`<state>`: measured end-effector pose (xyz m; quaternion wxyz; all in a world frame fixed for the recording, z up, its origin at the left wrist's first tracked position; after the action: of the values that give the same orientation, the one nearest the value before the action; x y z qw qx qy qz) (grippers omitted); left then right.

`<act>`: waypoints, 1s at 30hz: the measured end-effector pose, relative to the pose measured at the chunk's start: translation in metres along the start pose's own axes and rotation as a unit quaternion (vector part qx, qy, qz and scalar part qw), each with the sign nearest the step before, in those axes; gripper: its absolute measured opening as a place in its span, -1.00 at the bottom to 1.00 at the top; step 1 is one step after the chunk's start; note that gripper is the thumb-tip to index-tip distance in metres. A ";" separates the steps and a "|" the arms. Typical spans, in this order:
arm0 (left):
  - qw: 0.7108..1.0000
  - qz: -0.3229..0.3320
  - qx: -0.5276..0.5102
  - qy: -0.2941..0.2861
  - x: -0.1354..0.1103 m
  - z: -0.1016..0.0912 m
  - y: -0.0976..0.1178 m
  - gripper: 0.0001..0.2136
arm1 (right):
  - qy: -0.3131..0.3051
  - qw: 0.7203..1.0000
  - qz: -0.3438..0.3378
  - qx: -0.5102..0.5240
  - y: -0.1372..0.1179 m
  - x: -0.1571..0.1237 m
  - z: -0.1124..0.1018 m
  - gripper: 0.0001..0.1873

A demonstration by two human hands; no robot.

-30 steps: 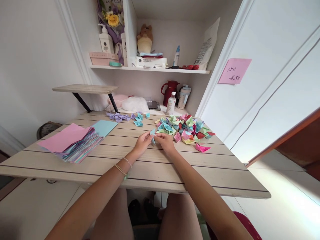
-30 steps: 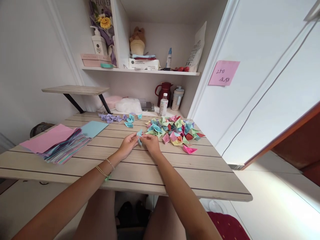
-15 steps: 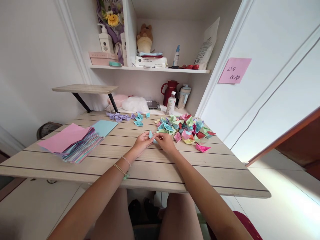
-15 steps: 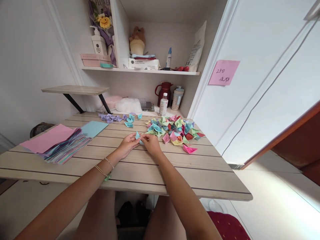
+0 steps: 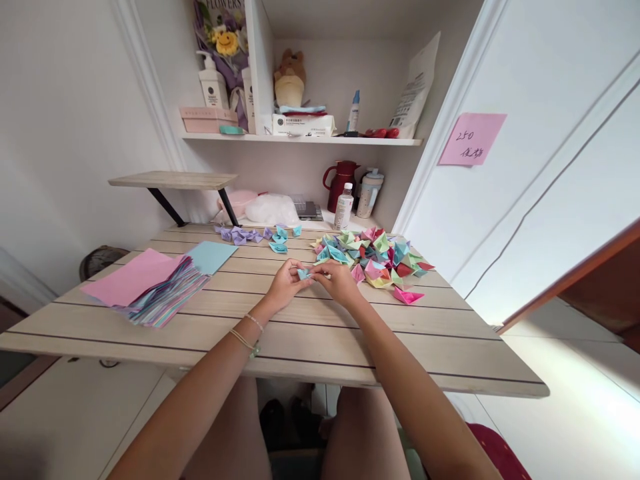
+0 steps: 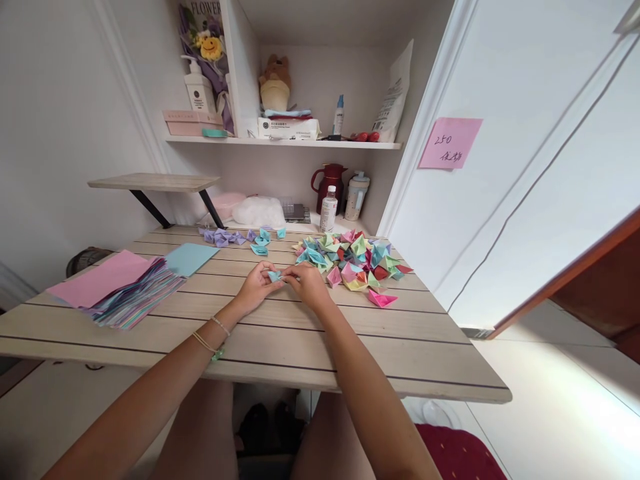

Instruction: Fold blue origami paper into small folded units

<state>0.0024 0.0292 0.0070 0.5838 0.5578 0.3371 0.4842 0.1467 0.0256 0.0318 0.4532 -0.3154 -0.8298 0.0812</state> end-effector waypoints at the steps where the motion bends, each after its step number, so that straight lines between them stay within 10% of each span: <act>1: 1.000 0.002 0.005 0.004 0.000 0.000 0.000 -0.62 | -0.001 1.000 0.000 0.002 0.000 0.000 -0.001 -0.85; 12: 0.999 0.015 0.049 0.006 -0.001 0.002 0.001 -0.67 | 0.016 0.999 0.029 -0.005 0.004 -0.002 -0.002 -0.87; 22: 0.993 -0.031 -0.113 0.018 0.002 -0.002 -0.004 -0.64 | 0.088 0.983 0.054 0.152 0.007 0.000 -0.005 -0.67; 30: 0.995 0.018 0.098 0.029 0.003 -0.010 0.002 -0.66 | 0.030 0.995 -0.031 0.088 0.011 -0.002 -0.005 -0.87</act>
<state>-0.0069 0.0348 0.0082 0.5073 0.6042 0.3897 0.4752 0.1569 0.0320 0.0288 0.5065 -0.2510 -0.8146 0.1302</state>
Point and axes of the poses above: each hand's wrist, its own x-axis towards the middle knuckle, its own z-axis out of the palm, y = z × x, the point moved 3 cm from there along x, towards the middle knuckle, and after that the axes turned 10 degrees about -z, right-handed, at the moved point
